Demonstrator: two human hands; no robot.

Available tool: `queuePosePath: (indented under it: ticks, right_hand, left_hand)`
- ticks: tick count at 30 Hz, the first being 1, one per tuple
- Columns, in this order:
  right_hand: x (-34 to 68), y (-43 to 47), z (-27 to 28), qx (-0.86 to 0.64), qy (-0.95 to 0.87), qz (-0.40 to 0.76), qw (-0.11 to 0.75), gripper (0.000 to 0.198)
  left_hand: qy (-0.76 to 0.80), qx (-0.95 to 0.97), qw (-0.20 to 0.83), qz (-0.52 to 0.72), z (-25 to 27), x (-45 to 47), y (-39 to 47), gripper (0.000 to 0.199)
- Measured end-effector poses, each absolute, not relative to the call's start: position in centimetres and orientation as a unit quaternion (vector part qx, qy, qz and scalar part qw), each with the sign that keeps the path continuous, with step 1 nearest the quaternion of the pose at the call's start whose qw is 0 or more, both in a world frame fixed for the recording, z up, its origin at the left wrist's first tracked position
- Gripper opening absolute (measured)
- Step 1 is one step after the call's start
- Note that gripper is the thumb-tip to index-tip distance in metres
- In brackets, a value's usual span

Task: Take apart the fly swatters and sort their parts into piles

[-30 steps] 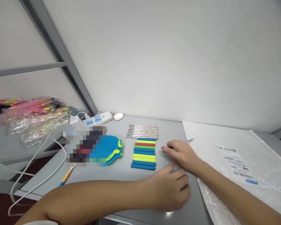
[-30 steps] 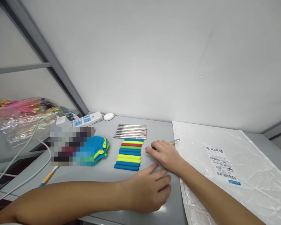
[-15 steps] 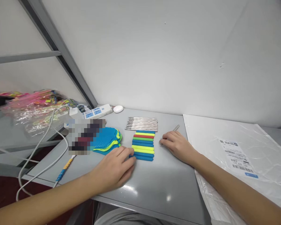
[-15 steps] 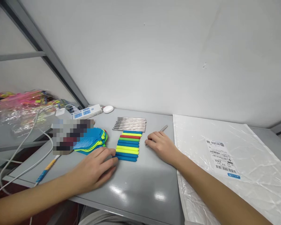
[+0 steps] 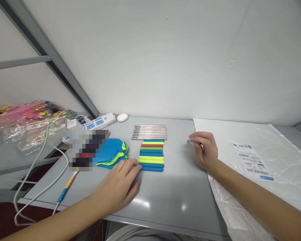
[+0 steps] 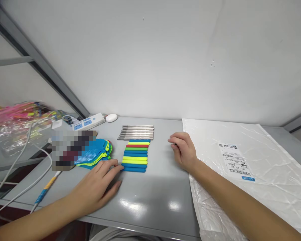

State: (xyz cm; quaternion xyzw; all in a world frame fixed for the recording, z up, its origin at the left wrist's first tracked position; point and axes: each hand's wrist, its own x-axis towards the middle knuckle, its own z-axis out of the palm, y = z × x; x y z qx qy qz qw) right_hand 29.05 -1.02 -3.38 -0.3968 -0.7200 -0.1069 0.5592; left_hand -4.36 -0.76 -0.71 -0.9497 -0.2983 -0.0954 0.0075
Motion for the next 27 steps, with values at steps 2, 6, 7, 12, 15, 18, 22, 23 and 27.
queuePosePath:
  ticks: [2, 6, 7, 12, 15, 18, 22, 23, 27]
  right_hand:
    - [29.1, -1.3, -3.6, -0.377, -0.716, -0.113, 0.576, 0.025]
    - [28.6, -1.6, -3.9, -0.349, -0.727, -0.073, 0.587, 0.024]
    - [28.5, -1.6, -3.9, -0.346, -0.73, -0.06, 0.586, 0.023]
    - [28.1, -1.7, -3.7, -0.359, -0.718, -0.02, 0.596, 0.018]
    - [28.0, -1.7, -3.5, -0.387, -0.696, 0.004, 0.605, 0.016]
    - [28.0, -1.5, -3.1, -0.423, -0.677, 0.035, 0.601, 0.016]
    - [28.1, -0.9, -2.7, -0.482, -0.647, 0.07, 0.586, 0.018]
    - [28.1, -0.7, -2.7, -0.497, -0.64, 0.076, 0.582, 0.019]
    - [28.3, -0.3, -2.8, -0.54, -0.614, 0.1, 0.568, 0.022]
  left_hand:
    - [-0.302, -0.949, 0.002, -0.094, -0.4, -4.6, -0.7, 0.029]
    - [-0.297, -0.951, -0.02, -0.084, -0.3, -5.0, -0.8, 0.022]
    - [-0.293, -0.952, -0.025, -0.08, -0.5, -5.0, -0.9, 0.02]
    - [-0.238, -0.963, 0.016, -0.124, -0.4, -4.3, -1.3, 0.017]
    - [-0.212, -0.957, 0.002, -0.2, 1.3, -2.6, -1.1, 0.018]
    - [-0.186, -0.934, -0.061, -0.299, 3.2, 0.4, -0.7, 0.022]
    - [-0.151, -0.9, -0.163, -0.376, 2.8, 5.7, -0.4, 0.018]
    - [-0.143, -0.895, -0.181, -0.382, 2.2, 6.9, -0.4, 0.015]
    - [-0.112, -0.877, -0.23, -0.406, 0.2, 10.2, -0.3, 0.011]
